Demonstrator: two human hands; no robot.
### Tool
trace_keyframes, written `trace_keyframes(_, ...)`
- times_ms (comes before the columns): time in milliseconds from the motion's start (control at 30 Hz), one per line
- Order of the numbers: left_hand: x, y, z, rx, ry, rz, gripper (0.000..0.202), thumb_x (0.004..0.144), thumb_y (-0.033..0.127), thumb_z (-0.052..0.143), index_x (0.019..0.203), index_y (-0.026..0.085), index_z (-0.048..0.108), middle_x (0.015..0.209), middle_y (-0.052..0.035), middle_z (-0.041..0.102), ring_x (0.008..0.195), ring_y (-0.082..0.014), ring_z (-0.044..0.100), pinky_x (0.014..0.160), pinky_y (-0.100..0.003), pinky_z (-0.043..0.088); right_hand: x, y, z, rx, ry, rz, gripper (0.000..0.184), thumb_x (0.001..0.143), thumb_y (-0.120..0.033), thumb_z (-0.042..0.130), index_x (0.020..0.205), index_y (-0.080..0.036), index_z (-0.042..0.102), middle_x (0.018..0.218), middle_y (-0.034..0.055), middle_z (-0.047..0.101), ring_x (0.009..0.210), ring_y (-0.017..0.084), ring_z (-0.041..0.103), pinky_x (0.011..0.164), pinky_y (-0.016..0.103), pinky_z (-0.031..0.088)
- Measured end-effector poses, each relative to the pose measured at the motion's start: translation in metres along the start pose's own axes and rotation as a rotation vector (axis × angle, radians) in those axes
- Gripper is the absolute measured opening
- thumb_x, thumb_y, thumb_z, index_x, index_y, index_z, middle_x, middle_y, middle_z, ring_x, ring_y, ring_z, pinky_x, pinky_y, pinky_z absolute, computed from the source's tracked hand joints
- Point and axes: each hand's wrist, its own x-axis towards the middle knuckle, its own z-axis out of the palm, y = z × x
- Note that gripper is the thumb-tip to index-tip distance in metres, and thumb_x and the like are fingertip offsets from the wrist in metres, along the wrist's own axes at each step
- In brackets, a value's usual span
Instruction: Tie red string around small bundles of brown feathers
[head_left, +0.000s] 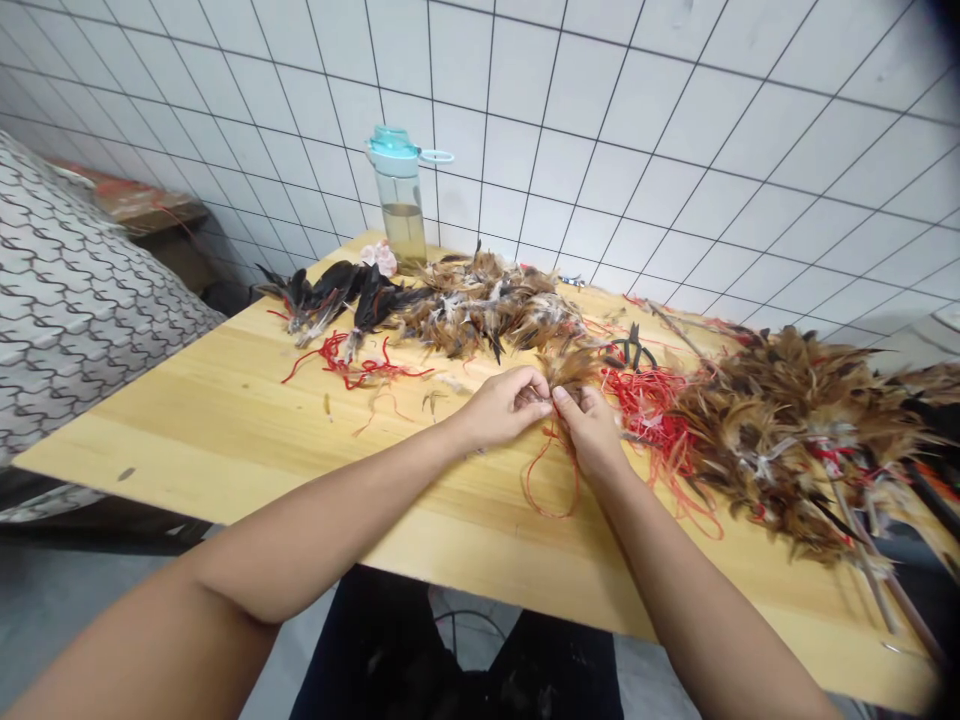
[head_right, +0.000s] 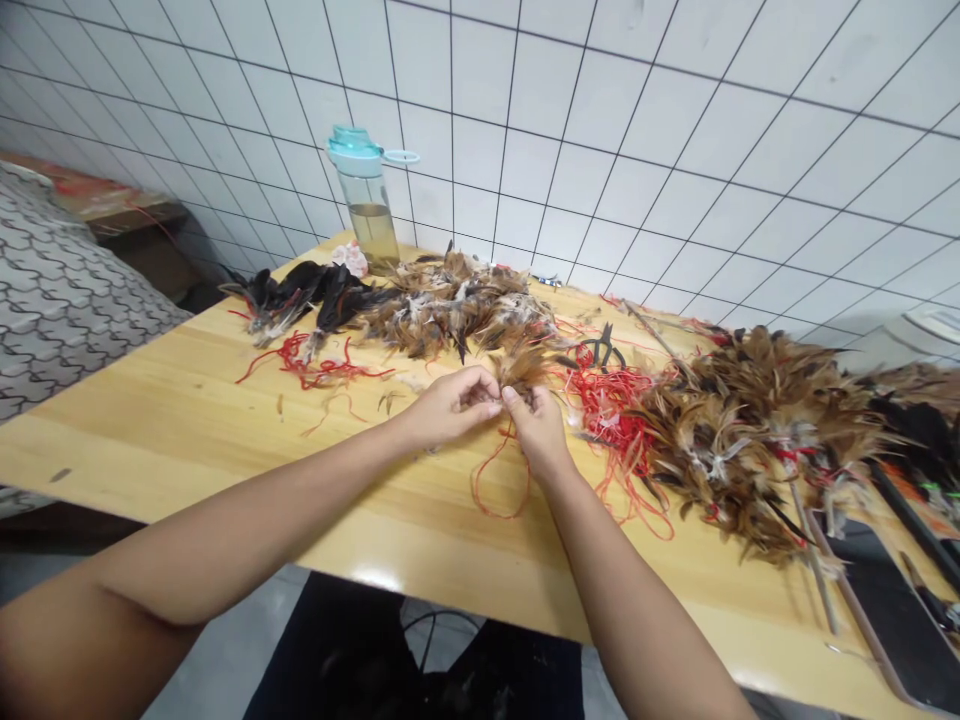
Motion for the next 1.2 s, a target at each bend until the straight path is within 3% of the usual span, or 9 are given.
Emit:
trace_keyframes(133, 0.001, -0.004, 0.001, -0.070, 0.011, -0.053, 0.010, 0.080, 0.024, 0.058, 0.083, 0.017, 0.051, 0.072, 0.0021, 0.056, 0.066, -0.0102, 0.051, 0.063, -0.022, 0.040, -0.001, -0.001, 0.002, 0.070, -0.027, 0.028, 0.032, 0.079, -0.049, 0.063, 0.093, -0.021, 0.057, 0.081, 0.0006, 0.064, 0.076, 0.015, 0.060, 0.073, 0.030, 0.052)
trace_keyframes(300, 0.005, -0.011, 0.000, -0.103, 0.072, -0.111, 0.017, 0.078, 0.026, 0.062, 0.089, 0.016, 0.053, 0.082, -0.0015, 0.061, 0.075, -0.0133, 0.056, 0.070, -0.025, 0.045, -0.001, -0.002, -0.001, -0.045, -0.063, 0.010, 0.030, 0.080, -0.052, 0.060, 0.083, -0.022, 0.055, 0.070, -0.0010, 0.057, 0.075, 0.017, 0.060, 0.068, 0.030, 0.052)
trace_keyframes(533, 0.005, -0.008, -0.001, -0.360, 0.099, -0.196, 0.020, 0.074, 0.026, 0.067, 0.087, 0.014, 0.057, 0.078, -0.0003, 0.061, 0.072, -0.0113, 0.057, 0.069, -0.023, 0.045, 0.000, -0.005, 0.001, -0.052, -0.119, -0.008, 0.037, 0.074, -0.056, 0.064, 0.084, -0.021, 0.060, 0.076, 0.0030, 0.067, 0.074, 0.019, 0.064, 0.071, 0.034, 0.054)
trace_keyframes(700, 0.004, -0.002, -0.001, -0.508, 0.132, -0.185, 0.026, 0.069, 0.022, 0.069, 0.093, 0.015, 0.061, 0.083, -0.0002, 0.066, 0.076, -0.0112, 0.059, 0.074, -0.023, 0.046, -0.001, -0.010, 0.004, 0.001, -0.176, -0.001, 0.036, 0.071, -0.050, 0.068, 0.089, -0.020, 0.063, 0.088, 0.0045, 0.072, 0.087, 0.021, 0.066, 0.081, 0.037, 0.054)
trace_keyframes(967, 0.005, -0.004, 0.001, -0.603, 0.175, -0.190, 0.030, 0.064, 0.025, 0.076, 0.088, 0.015, 0.061, 0.079, 0.0007, 0.065, 0.074, -0.0119, 0.058, 0.073, -0.024, 0.045, 0.000, -0.002, 0.003, -0.043, -0.177, 0.035, 0.036, 0.069, -0.054, 0.070, 0.074, -0.021, 0.059, 0.068, 0.0008, 0.062, 0.066, 0.016, 0.056, 0.064, 0.030, 0.049)
trace_keyframes(1200, 0.008, -0.011, -0.006, -0.616, 0.215, -0.146, 0.030, 0.067, 0.024, 0.076, 0.090, 0.015, 0.059, 0.079, 0.0022, 0.061, 0.073, -0.0090, 0.055, 0.073, -0.022, 0.042, 0.002, 0.001, 0.000, -0.074, -0.146, 0.018, 0.035, 0.075, -0.054, 0.064, 0.071, -0.020, 0.055, 0.067, -0.0002, 0.058, 0.065, 0.014, 0.053, 0.064, 0.028, 0.045)
